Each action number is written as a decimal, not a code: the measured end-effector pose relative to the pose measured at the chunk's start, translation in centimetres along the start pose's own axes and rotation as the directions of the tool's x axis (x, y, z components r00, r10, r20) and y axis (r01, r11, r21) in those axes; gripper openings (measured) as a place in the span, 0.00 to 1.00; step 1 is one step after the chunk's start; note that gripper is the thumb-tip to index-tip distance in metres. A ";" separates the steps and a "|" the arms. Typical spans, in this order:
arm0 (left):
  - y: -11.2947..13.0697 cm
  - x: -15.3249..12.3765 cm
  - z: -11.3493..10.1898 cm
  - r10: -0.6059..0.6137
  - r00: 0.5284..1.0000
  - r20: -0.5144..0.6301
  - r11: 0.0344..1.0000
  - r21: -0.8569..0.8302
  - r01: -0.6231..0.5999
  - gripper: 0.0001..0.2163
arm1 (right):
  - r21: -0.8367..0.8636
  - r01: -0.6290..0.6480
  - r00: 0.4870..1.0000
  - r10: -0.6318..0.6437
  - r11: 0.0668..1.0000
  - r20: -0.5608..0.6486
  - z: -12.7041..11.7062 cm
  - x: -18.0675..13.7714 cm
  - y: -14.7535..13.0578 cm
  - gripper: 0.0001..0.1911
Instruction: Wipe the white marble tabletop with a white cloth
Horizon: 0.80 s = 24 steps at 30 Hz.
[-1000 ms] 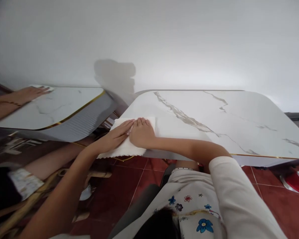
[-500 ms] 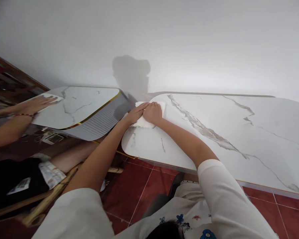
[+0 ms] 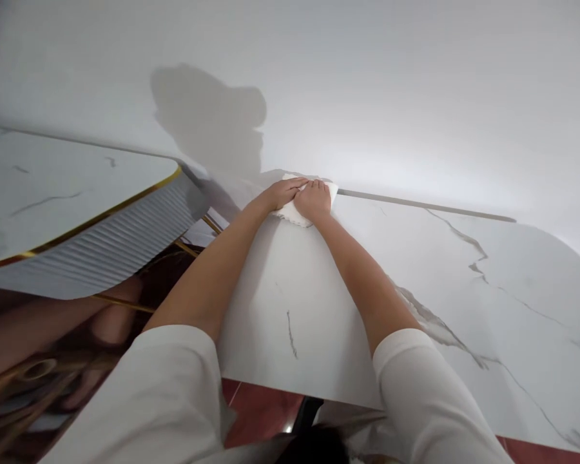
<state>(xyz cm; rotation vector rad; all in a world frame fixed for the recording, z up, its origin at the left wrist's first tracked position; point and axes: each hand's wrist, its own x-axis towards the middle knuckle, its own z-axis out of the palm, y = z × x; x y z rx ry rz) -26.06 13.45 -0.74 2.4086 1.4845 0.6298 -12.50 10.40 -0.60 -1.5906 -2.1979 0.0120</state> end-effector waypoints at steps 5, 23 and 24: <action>0.1 -0.9 -0.3 0.116 0.993 0.009 0.992 0.038 -0.116 0.26 | -0.063 -0.026 0.999 0.025 0.998 -0.020 -0.4 -1.2 -0.9 0.27; 4.3 -22.5 -2.6 0.105 0.994 -0.002 0.979 0.173 -0.103 0.26 | 0.062 0.099 0.994 -0.102 0.993 0.047 -4.2 -18.7 -11.5 0.30; 5.0 -23.4 -2.5 0.092 0.996 0.001 0.979 0.183 -0.090 0.26 | 0.068 0.114 0.991 -0.118 0.991 0.062 -4.6 -19.6 -11.5 0.30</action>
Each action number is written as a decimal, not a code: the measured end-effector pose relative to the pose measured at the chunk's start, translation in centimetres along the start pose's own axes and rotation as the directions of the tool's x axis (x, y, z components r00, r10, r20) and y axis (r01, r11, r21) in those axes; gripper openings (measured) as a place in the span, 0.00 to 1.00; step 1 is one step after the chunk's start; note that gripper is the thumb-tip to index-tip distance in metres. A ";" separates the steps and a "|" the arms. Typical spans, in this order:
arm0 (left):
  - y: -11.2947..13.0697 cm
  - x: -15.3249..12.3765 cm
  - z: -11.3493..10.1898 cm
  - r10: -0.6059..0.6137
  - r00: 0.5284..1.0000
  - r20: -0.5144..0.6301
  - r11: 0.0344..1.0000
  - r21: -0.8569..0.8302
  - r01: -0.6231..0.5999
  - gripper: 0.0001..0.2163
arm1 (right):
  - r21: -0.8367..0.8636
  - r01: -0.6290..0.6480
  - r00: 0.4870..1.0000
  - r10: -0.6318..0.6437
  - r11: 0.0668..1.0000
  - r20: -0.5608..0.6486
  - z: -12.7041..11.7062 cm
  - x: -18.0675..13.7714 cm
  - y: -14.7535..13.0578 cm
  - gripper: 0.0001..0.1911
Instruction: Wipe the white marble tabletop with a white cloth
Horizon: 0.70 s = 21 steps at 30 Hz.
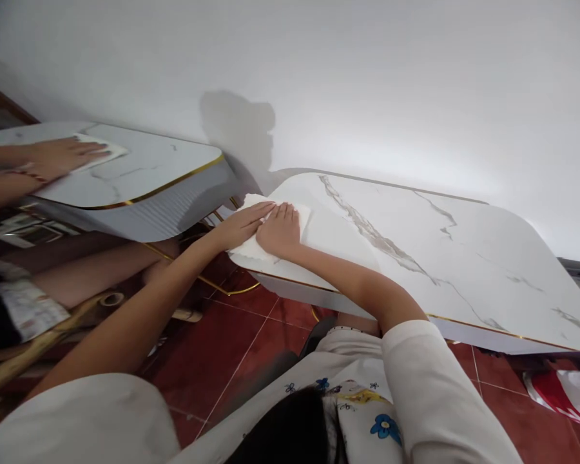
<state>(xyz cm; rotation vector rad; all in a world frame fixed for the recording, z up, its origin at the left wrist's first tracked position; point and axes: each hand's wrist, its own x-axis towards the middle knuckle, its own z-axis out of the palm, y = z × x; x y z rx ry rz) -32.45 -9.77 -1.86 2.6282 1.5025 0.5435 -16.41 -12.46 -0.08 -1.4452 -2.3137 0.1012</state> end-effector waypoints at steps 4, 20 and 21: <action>3.6 -2.2 0.2 -0.029 1.000 0.010 0.999 0.042 0.028 0.26 | 0.016 0.044 0.998 -0.045 0.999 0.044 -1.2 -3.3 0.6 0.31; 7.9 7.9 3.7 0.060 0.997 -0.045 0.990 -0.121 -0.066 0.27 | -0.096 -0.032 0.999 0.034 0.995 0.029 -3.4 -1.7 10.3 0.30; 7.2 8.8 3.8 0.059 0.997 -0.052 0.990 -0.125 -0.065 0.27 | -0.083 -0.034 0.999 0.036 0.996 0.034 -3.3 -0.6 10.8 0.29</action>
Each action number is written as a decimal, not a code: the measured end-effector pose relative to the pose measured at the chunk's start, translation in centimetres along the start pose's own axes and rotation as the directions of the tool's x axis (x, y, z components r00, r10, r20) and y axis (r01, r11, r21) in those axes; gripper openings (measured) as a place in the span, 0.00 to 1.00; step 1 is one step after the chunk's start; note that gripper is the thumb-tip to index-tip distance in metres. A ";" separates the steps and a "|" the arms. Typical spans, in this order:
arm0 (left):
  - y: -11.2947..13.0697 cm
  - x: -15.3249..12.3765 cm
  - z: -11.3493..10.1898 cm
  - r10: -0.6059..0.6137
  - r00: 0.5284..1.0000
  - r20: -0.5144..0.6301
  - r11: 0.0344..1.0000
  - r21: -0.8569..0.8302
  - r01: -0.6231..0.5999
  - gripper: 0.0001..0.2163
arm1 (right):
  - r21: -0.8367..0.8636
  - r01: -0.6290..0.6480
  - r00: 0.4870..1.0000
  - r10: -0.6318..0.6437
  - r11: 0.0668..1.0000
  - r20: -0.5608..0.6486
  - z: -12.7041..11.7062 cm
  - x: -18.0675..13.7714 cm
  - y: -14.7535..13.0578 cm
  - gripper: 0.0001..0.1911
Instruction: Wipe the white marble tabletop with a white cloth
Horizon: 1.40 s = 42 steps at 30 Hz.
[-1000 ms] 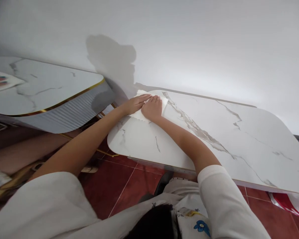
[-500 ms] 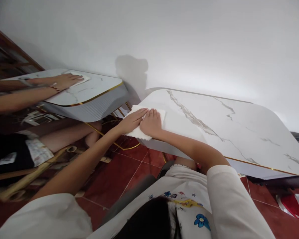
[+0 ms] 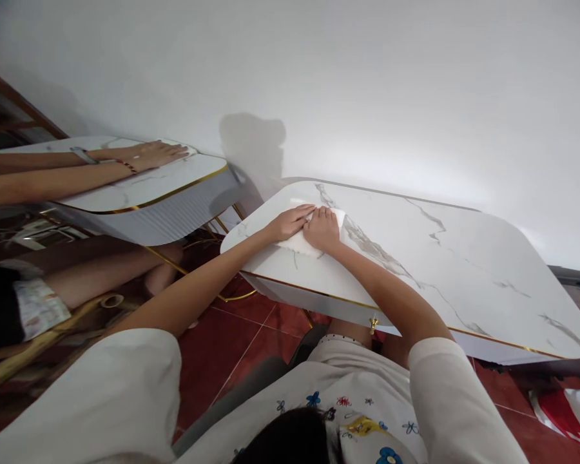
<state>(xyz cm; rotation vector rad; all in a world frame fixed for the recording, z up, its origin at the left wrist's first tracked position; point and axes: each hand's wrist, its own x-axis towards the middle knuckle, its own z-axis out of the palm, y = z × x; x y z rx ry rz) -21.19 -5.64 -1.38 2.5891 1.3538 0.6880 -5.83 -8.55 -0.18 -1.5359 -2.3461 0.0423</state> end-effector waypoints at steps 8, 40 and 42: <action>-4.1 7.6 0.4 -0.086 0.996 0.011 0.996 -0.011 0.086 0.26 | 0.028 -0.031 0.999 0.031 0.999 -0.009 1.2 8.2 3.8 0.29; -6.8 4.4 -0.1 0.075 0.993 0.088 0.991 0.103 -0.084 0.26 | 0.043 -0.074 0.990 0.079 0.996 -0.119 2.6 6.5 0.3 0.29; -5.5 1.8 -0.7 0.057 0.995 0.085 0.992 0.106 -0.066 0.27 | 0.063 -0.073 0.991 0.080 0.995 -0.105 2.1 4.2 -1.3 0.29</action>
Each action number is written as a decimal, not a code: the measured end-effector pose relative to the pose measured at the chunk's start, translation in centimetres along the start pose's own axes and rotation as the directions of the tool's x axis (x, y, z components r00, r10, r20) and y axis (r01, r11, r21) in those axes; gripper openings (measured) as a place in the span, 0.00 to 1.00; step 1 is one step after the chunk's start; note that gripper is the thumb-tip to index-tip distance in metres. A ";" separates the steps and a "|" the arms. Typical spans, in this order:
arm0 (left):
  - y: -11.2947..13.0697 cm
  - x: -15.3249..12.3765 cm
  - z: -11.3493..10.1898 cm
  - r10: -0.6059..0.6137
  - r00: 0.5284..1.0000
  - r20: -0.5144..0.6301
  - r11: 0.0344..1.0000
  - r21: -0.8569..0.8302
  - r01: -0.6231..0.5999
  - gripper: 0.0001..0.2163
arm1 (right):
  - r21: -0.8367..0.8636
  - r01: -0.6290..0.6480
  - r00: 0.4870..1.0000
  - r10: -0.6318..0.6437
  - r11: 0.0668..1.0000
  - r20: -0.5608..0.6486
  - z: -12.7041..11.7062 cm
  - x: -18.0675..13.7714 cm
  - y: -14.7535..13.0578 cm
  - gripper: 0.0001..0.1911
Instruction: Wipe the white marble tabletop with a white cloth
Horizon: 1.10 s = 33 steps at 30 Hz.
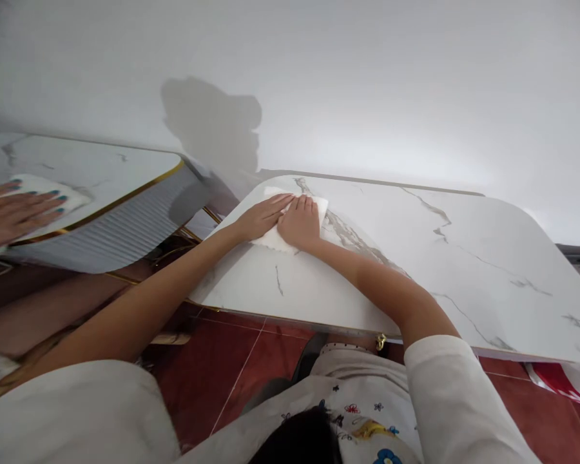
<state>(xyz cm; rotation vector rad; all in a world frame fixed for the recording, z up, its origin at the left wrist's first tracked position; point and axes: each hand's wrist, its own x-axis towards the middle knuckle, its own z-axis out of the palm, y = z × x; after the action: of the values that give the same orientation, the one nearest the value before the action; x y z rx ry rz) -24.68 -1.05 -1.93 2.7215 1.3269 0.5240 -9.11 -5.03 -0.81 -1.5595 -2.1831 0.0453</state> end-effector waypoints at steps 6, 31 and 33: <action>4.2 -6.9 -1.2 -0.019 1.000 0.012 0.999 0.035 0.018 0.26 | 0.035 0.043 0.996 -0.046 0.998 0.076 -2.2 -6.5 -3.4 0.30; 14.1 1.6 3.1 -0.009 0.998 -0.057 0.999 0.046 0.012 0.25 | -0.040 0.142 0.985 -0.137 0.989 0.109 -6.2 -7.5 9.1 0.28; 12.5 4.0 3.5 -0.024 0.997 -0.078 0.999 0.038 0.027 0.24 | -0.032 0.168 0.980 -0.164 0.985 0.110 -5.7 -4.8 10.6 0.28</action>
<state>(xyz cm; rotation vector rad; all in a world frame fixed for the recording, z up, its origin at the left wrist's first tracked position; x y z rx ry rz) -11.87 -5.45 -1.50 2.7374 1.4031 0.6142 3.70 -6.86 -0.37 -1.4199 -2.4051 0.0326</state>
